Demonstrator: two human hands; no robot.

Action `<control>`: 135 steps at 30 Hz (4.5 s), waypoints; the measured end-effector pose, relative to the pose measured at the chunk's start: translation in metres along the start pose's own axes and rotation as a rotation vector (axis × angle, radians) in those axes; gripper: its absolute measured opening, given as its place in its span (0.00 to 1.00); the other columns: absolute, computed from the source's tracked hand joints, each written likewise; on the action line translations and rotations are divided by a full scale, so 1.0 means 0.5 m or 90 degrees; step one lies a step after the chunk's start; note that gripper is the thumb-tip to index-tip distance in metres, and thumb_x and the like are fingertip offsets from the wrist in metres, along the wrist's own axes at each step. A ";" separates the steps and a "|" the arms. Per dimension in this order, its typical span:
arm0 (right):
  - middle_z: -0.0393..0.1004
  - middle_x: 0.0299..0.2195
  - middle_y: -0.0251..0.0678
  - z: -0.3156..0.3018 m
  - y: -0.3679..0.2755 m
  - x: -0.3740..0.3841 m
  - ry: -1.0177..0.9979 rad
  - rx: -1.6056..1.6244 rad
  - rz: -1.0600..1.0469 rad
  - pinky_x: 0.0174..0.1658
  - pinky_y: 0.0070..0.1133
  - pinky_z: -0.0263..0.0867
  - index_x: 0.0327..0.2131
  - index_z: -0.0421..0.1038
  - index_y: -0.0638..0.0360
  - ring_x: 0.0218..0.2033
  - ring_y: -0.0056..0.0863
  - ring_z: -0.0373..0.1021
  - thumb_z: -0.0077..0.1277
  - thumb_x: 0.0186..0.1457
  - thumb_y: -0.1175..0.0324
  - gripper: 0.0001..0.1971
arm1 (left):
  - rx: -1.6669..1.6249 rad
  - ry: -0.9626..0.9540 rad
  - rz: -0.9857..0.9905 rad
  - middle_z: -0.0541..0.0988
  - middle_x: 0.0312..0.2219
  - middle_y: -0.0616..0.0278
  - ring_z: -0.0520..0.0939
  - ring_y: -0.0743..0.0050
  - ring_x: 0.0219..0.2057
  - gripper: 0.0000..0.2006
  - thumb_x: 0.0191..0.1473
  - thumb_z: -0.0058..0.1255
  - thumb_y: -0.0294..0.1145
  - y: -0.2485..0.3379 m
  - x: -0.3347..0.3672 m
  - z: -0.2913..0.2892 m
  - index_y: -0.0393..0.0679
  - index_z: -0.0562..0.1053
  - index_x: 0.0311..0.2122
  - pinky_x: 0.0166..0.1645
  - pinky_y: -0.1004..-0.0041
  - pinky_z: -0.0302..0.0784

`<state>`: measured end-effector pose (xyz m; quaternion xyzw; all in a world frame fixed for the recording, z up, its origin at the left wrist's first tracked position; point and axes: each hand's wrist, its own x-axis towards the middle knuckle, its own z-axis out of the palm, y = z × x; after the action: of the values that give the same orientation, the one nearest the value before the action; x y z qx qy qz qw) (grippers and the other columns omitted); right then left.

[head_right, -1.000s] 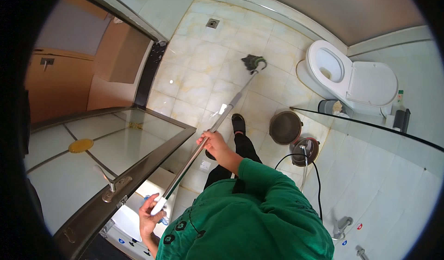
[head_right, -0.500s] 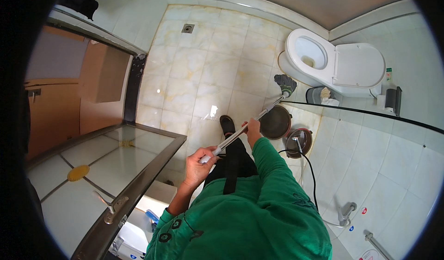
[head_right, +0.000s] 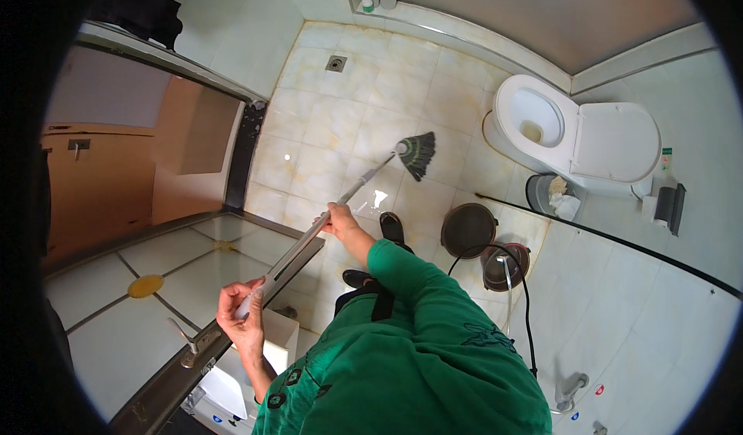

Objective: The person mops the bathroom floor using a string mop, repeatedly wringing the mop head in the sink and rinsing it under running water. They move around the toilet and buckets, mop the entire floor area, and place a pair of slippers into the sink before continuing to mop.

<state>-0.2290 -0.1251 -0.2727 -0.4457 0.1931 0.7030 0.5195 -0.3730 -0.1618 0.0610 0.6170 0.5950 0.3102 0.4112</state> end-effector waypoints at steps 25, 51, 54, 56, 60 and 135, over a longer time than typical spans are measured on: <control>0.73 0.37 0.46 -0.024 -0.186 -0.220 -0.129 0.188 -0.003 0.56 0.41 0.66 0.33 0.66 0.66 0.46 0.44 0.70 0.47 0.56 0.69 0.08 | -0.557 -0.207 0.115 0.65 0.16 0.66 0.66 0.72 0.14 0.22 0.36 0.53 0.28 0.089 0.111 0.040 0.40 0.60 0.39 0.27 0.65 0.69; 0.71 0.25 0.43 0.406 -0.177 0.208 -0.108 0.161 -0.019 0.34 0.33 0.72 0.28 0.65 0.63 0.28 0.37 0.71 0.45 0.57 0.71 0.06 | -0.203 -0.352 0.316 0.70 0.16 0.62 0.70 0.67 0.20 0.11 0.38 0.60 0.26 0.054 0.519 -0.084 0.35 0.76 0.30 0.30 0.69 0.69; 0.72 0.25 0.43 0.468 -0.215 0.175 -0.148 0.160 -0.018 0.34 0.32 0.72 0.31 0.66 0.64 0.27 0.37 0.71 0.45 0.57 0.71 0.06 | -0.246 -0.304 0.397 0.71 0.14 0.62 0.71 0.67 0.17 0.11 0.38 0.59 0.26 0.086 0.535 -0.109 0.34 0.75 0.30 0.29 0.66 0.71; 0.73 0.26 0.43 0.501 -0.243 0.142 -0.169 0.175 -0.033 0.35 0.32 0.73 0.30 0.66 0.65 0.28 0.37 0.72 0.46 0.57 0.72 0.06 | -0.325 -0.236 0.401 0.70 0.12 0.62 0.71 0.68 0.14 0.09 0.41 0.60 0.28 0.106 0.539 -0.118 0.35 0.72 0.24 0.28 0.66 0.72; 0.73 0.29 0.44 0.526 -0.309 0.062 -0.181 0.173 -0.092 0.43 0.33 0.73 0.32 0.66 0.67 0.34 0.38 0.73 0.47 0.58 0.72 0.07 | -0.380 -0.234 0.402 0.69 0.11 0.62 0.71 0.70 0.12 0.11 0.45 0.59 0.31 0.146 0.576 -0.145 0.37 0.70 0.22 0.25 0.67 0.72; 0.70 0.28 0.47 0.036 -1.191 0.339 0.063 0.593 -0.213 0.39 0.38 0.75 0.29 0.64 0.70 0.30 0.43 0.72 0.44 0.58 0.75 0.07 | -0.324 -0.415 0.057 0.67 0.13 0.60 0.78 0.57 0.25 0.11 0.55 0.34 0.29 0.424 1.133 0.771 0.35 0.68 0.37 0.53 0.45 0.71</control>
<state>0.2901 0.2125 -0.2895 -0.2238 0.4372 0.4270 0.7592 0.1213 0.3553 0.0057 0.5868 0.3108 0.2530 0.7036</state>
